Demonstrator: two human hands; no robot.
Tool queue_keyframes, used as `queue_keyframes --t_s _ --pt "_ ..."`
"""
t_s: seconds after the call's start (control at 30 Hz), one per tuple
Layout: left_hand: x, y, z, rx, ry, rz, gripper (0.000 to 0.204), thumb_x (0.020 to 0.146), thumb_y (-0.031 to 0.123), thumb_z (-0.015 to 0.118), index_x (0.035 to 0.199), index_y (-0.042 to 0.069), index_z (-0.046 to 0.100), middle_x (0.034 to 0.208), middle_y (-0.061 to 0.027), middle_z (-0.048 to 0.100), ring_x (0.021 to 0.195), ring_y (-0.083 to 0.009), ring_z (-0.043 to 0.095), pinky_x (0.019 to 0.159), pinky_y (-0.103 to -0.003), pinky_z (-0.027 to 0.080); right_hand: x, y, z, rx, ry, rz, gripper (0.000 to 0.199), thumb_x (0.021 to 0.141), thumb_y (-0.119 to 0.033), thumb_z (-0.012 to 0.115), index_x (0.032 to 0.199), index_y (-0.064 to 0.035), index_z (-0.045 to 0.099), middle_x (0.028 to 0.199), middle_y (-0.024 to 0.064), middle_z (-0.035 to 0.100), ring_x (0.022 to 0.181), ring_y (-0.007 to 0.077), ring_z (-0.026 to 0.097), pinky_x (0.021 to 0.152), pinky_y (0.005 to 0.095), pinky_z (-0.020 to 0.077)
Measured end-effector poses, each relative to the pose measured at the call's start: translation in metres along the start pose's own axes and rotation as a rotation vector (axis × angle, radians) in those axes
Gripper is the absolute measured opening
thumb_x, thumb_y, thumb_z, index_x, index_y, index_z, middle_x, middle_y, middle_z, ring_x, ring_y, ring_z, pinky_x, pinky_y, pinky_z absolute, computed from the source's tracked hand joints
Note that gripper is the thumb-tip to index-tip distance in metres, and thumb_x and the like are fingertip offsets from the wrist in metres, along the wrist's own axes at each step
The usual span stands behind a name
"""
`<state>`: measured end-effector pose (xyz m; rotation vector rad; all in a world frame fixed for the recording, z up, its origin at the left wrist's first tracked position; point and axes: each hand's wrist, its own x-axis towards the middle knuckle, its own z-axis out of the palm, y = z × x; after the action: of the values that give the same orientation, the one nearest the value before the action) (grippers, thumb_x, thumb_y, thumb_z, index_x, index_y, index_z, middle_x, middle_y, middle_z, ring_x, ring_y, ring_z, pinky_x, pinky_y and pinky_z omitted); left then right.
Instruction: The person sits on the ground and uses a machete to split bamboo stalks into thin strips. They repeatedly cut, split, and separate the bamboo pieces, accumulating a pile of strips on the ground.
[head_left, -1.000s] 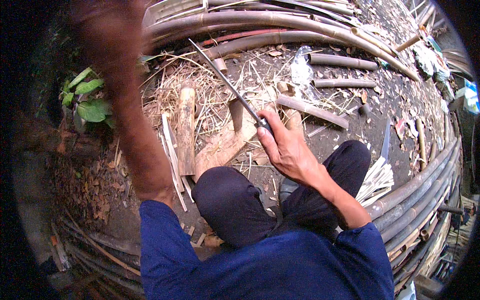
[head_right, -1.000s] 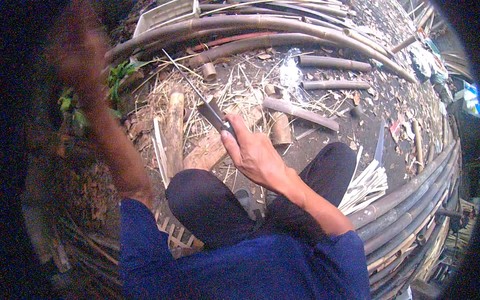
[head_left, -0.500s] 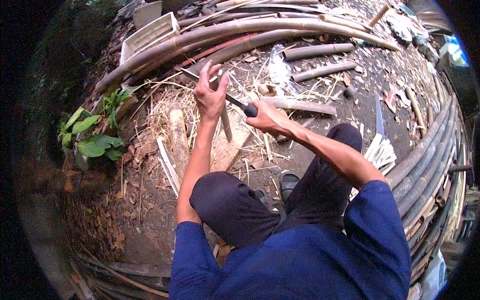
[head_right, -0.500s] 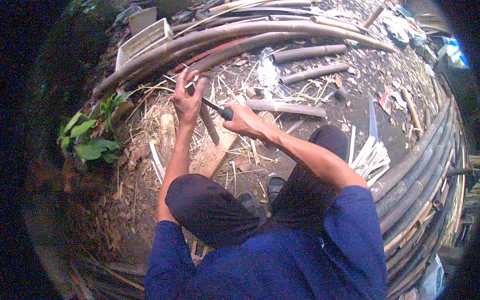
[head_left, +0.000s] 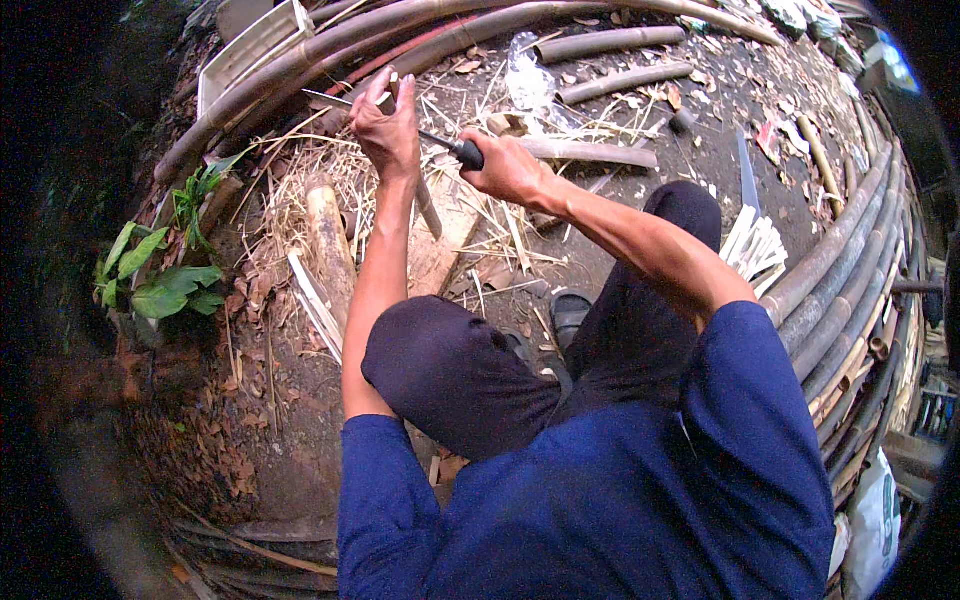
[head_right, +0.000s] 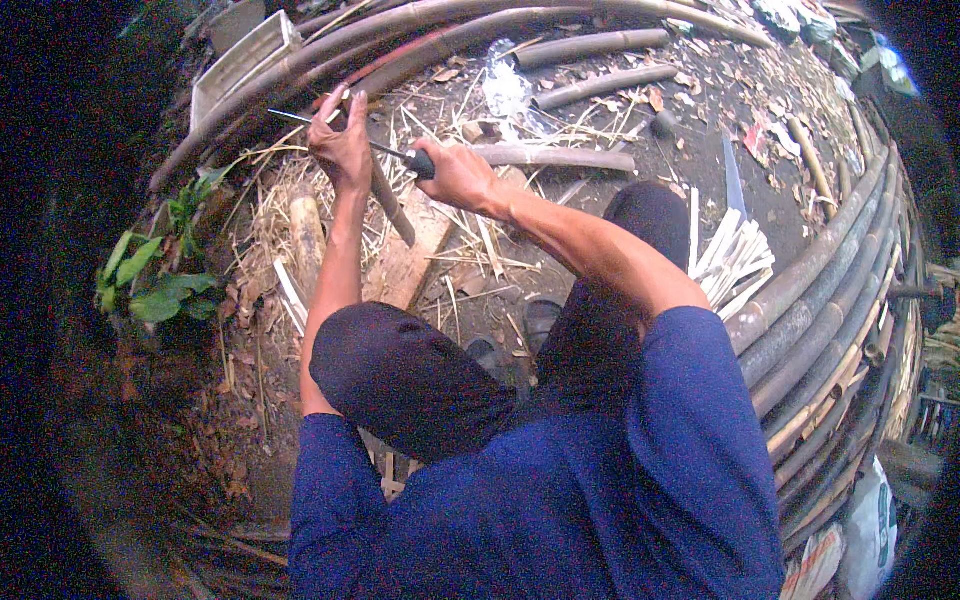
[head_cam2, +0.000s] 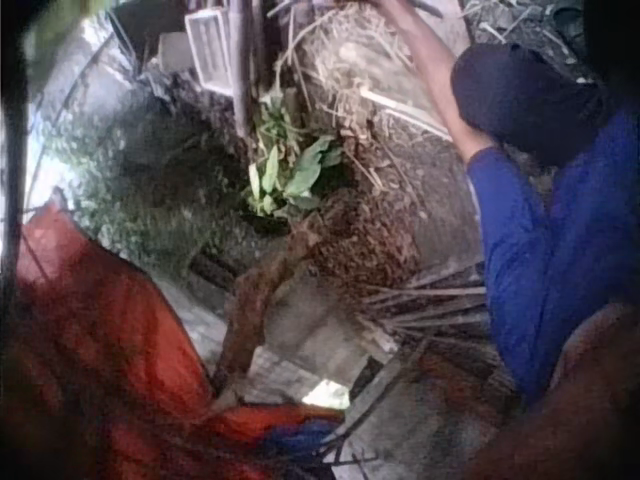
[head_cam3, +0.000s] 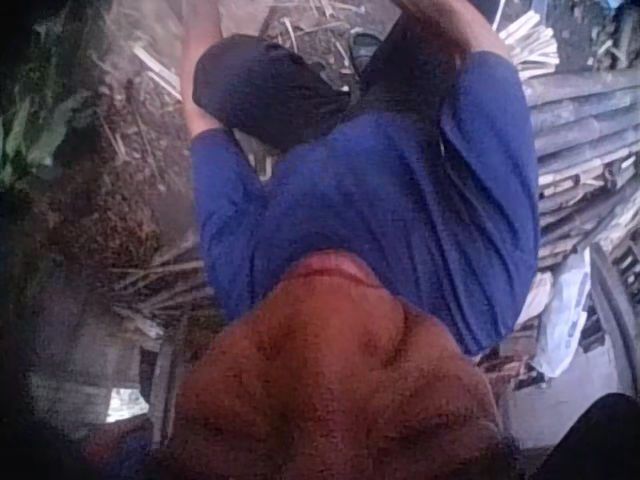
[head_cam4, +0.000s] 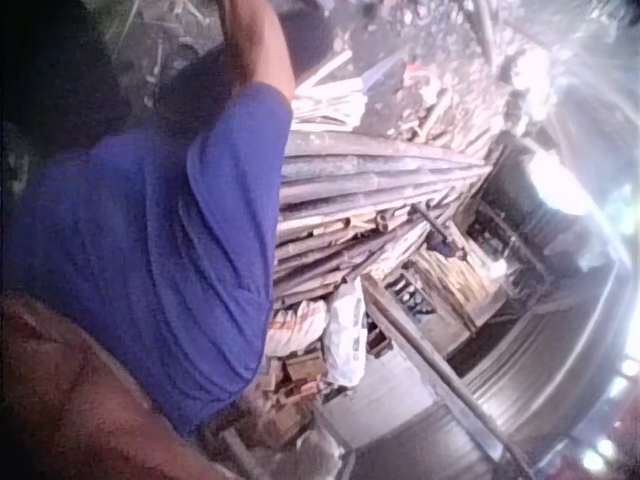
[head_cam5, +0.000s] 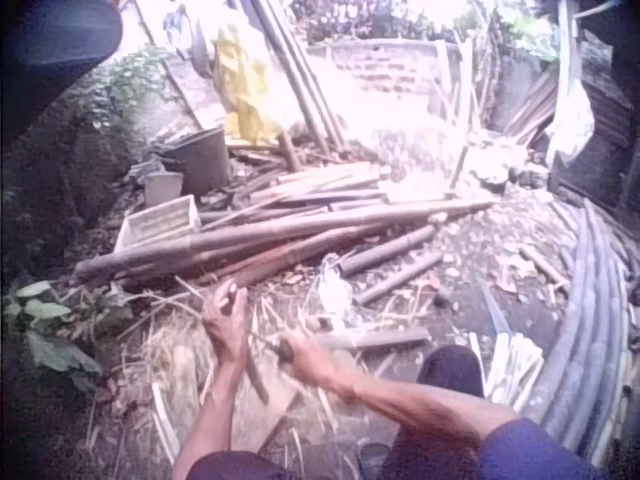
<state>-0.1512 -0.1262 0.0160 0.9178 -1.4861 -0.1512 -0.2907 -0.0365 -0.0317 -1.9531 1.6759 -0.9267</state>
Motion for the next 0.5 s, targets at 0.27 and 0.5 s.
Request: queue_keyframes --t_s 0.27,0.5 --pt "-0.006 0.01 0.017 0.071 -0.109 -0.035 0.032 0.08 0.02 0.076 0.105 0.002 0.07 0.096 -0.0146 0.07 0.084 -0.0221 0.065 0.079 -0.037 0.049 0.009 0.065 -0.009 -0.134 0.129 -0.184 0.033 0.083 -0.02 0.063 0.115 -0.0151 0.055 0.083 0.0229 0.066 0.079 0.0391 0.066 0.067 0.0472 0.0523" --pt "-0.011 -0.022 0.003 0.096 -0.137 0.132 0.045 0.081 0.016 0.069 0.121 -0.001 0.057 0.093 -0.0201 0.062 0.089 -0.0335 0.059 0.083 -0.045 0.044 0.009 0.021 -0.012 0.084 -0.256 -0.045 0.04 0.074 -0.028 0.064 0.109 -0.0067 0.061 0.084 0.0218 0.065 0.081 0.0369 0.065 0.071 0.0457 0.051"
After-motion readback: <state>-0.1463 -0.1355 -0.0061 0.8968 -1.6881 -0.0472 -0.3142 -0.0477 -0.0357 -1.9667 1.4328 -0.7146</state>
